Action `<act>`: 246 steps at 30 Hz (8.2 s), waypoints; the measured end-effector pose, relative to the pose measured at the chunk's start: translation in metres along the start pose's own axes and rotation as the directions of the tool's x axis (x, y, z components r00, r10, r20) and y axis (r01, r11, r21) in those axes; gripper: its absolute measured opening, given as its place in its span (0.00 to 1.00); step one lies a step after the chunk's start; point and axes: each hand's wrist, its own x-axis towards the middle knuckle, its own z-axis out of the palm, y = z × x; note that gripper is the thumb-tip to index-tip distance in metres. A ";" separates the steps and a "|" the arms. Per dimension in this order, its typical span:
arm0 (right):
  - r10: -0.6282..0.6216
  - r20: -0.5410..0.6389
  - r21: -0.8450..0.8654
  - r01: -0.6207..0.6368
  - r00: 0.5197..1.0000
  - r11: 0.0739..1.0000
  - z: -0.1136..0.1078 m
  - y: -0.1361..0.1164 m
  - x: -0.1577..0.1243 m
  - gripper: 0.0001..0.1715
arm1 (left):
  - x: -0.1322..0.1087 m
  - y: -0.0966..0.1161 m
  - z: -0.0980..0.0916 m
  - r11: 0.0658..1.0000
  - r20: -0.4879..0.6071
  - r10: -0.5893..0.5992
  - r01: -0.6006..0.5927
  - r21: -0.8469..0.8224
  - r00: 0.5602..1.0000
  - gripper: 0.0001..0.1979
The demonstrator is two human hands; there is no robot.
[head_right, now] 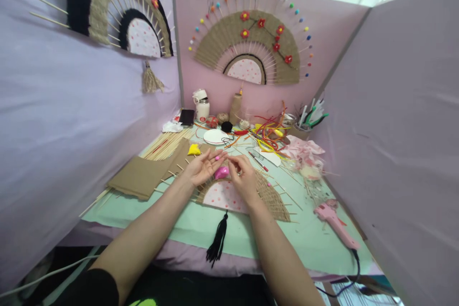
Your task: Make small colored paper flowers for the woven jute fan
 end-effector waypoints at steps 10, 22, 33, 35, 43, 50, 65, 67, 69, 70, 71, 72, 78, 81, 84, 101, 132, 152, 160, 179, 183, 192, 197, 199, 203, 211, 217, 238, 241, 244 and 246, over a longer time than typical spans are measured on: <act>-0.016 0.122 -0.123 0.032 0.992 0.992 0.009 0.016 -0.001 0.12 | -0.004 -0.012 0.005 0.984 -0.018 -0.052 0.055 0.170 0.998 0.13; -0.003 0.097 -0.088 0.012 0.995 0.996 0.001 0.008 -0.002 0.08 | -0.008 -0.017 0.004 0.842 0.015 0.152 -0.138 0.522 0.988 0.04; -0.015 0.105 -0.132 0.029 0.994 0.991 0.000 0.004 -0.001 0.06 | -0.003 -0.018 0.000 0.774 -0.007 0.207 -0.159 0.612 0.978 0.12; 0.003 0.098 -0.164 0.013 0.995 0.986 0.002 0.003 -0.002 0.05 | -0.003 -0.019 -0.001 0.753 0.011 0.208 -0.167 0.637 0.978 0.12; 0.317 0.129 0.091 -0.330 0.939 0.940 0.000 0.001 0.000 0.03 | -0.004 -0.021 0.003 0.614 0.046 0.243 -0.190 0.766 0.969 0.08; 0.630 0.265 0.694 -0.598 0.730 0.401 -0.018 0.013 0.012 0.12 | -0.007 -0.007 0.003 0.909 0.091 0.051 -0.084 0.408 0.995 0.08; 0.461 0.093 -0.047 -0.458 0.883 0.888 -0.018 0.044 0.003 0.08 | -0.002 -0.005 -0.002 0.832 0.029 0.110 -0.108 0.544 0.994 0.08; 0.465 0.111 -0.131 -0.451 0.878 0.883 -0.018 0.048 0.002 0.08 | 0.001 -0.007 -0.003 0.729 0.001 0.185 -0.138 0.670 0.983 0.11; 0.463 0.131 -0.172 -0.439 0.877 0.882 -0.016 0.050 0.001 0.08 | 0.002 -0.010 -0.005 0.506 0.033 0.307 -0.193 0.841 0.951 0.12; 0.456 0.143 -0.185 -0.428 0.879 0.884 -0.016 0.050 0.000 0.07 | 0.003 -0.012 -0.006 0.333 0.087 0.369 -0.218 0.917 0.926 0.12; 0.446 0.155 -0.194 -0.416 0.881 0.888 -0.015 0.050 0.000 0.08 | 0.003 -0.015 -0.008 0.132 0.163 0.410 -0.235 0.963 0.897 0.12; 0.438 0.163 -0.200 -0.405 0.884 0.892 -0.015 0.051 -0.001 0.08 | 0.003 -0.017 -0.010 -0.068 0.246 0.422 -0.240 0.968 0.873 0.15; 0.415 0.174 -0.177 -0.386 0.893 0.905 -0.014 0.050 -0.002 0.09 | 0.012 -0.025 -0.020 -0.534 0.382 0.291 -0.182 0.826 0.877 0.20; 0.415 0.115 -0.113 -0.403 0.903 0.908 -0.016 0.044 0.001 0.09 | 0.017 -0.024 -0.019 -0.513 0.390 0.295 -0.200 0.835 0.872 0.16; 0.429 0.028 0.002 -0.429 0.903 0.903 -0.018 0.034 0.004 0.11 | 0.017 -0.022 -0.018 -0.464 0.418 0.330 -0.240 0.853 0.847 0.18; 0.447 0.155 0.160 -0.469 0.881 0.869 -0.017 0.032 0.003 0.13 | 0.010 -0.019 -0.008 -0.400 0.464 0.387 -0.309 0.863 0.797 0.15; 0.339 -0.018 0.037 -0.338 0.941 0.941 -0.013 0.017 0.002 0.15 | 0.007 0.003 -0.005 0.980 0.002 0.142 -0.141 0.137 0.990 0.17; -0.076 0.535 -0.450 0.360 0.842 0.817 0.032 -0.027 -0.007 0.38 | -0.008 0.014 -0.003 0.982 0.020 0.187 -0.186 -0.034 0.982 0.33; -0.040 0.533 -0.410 0.299 0.845 0.862 0.038 -0.026 -0.005 0.42 | -0.004 0.004 -0.002 0.991 0.055 0.128 -0.126 -0.032 0.990 0.37; -0.017 0.528 -0.518 0.338 0.849 0.786 0.027 -0.035 -0.010 0.39 | -0.009 0.006 -0.002 0.982 0.058 0.090 -0.078 -0.173 0.994 0.36; -0.015 0.512 -0.507 0.316 0.859 0.802 0.032 -0.033 -0.011 0.42 | -0.009 0.003 0.000 0.986 0.057 -0.001 0.011 -0.164 0.998 0.38; 0.011 0.454 -0.510 0.250 0.891 0.823 0.032 -0.039 -0.014 0.42 | -0.007 0.000 -0.001 0.993 0.093 0.006 0.005 -0.114 0.996 0.38; -0.022 0.530 -0.447 0.302 0.848 0.842 0.029 -0.038 -0.017 0.43 | -0.009 0.000 0.002 0.996 0.066 0.020 -0.014 -0.093 0.998 0.40; 0.006 0.501 -0.477 0.270 0.865 0.836 0.026 -0.035 -0.018 0.42 | -0.009 0.001 0.002 0.993 0.089 0.044 -0.034 -0.110 0.995 0.40; 0.018 0.445 -0.506 0.235 0.895 0.830 0.025 -0.031 -0.018 0.42 | -0.008 -0.004 0.003 0.992 0.125 -0.037 0.051 -0.116 0.991 0.40; 0.013 0.428 -0.491 0.221 0.904 0.843 0.025 -0.026 -0.019 0.39 | -0.008 0.000 0.000 0.987 0.127 0.020 0.000 -0.159 0.992 0.37; -0.021 0.447 -0.390 0.216 0.894 0.895 0.027 -0.020 -0.018 0.38 | -0.004 -0.009 0.002 0.991 0.135 -0.041 0.058 -0.119 0.990 0.39; -0.031 0.090 -0.243 0.052 0.995 0.969 0.023 -0.024 -0.021 0.10 | -0.010 -0.015 0.009 0.999 0.127 -0.033 0.034 0.000 0.991 0.44; -0.009 0.084 -0.258 0.030 0.996 0.966 0.025 -0.023 -0.022 0.11 | -0.012 -0.017 0.012 0.999 0.131 -0.021 0.015 0.045 0.991 0.41; -0.009 0.059 -0.239 0.023 0.998 0.971 0.023 -0.022 -0.021 0.11 | -0.013 -0.017 0.013 0.998 0.152 -0.017 0.009 0.055 0.988 0.39; -0.014 0.025 -0.223 0.020 1.000 0.975 0.019 -0.022 -0.019 0.09 | -0.012 -0.015 0.012 0.997 0.154 -0.024 0.012 0.082 0.988 0.36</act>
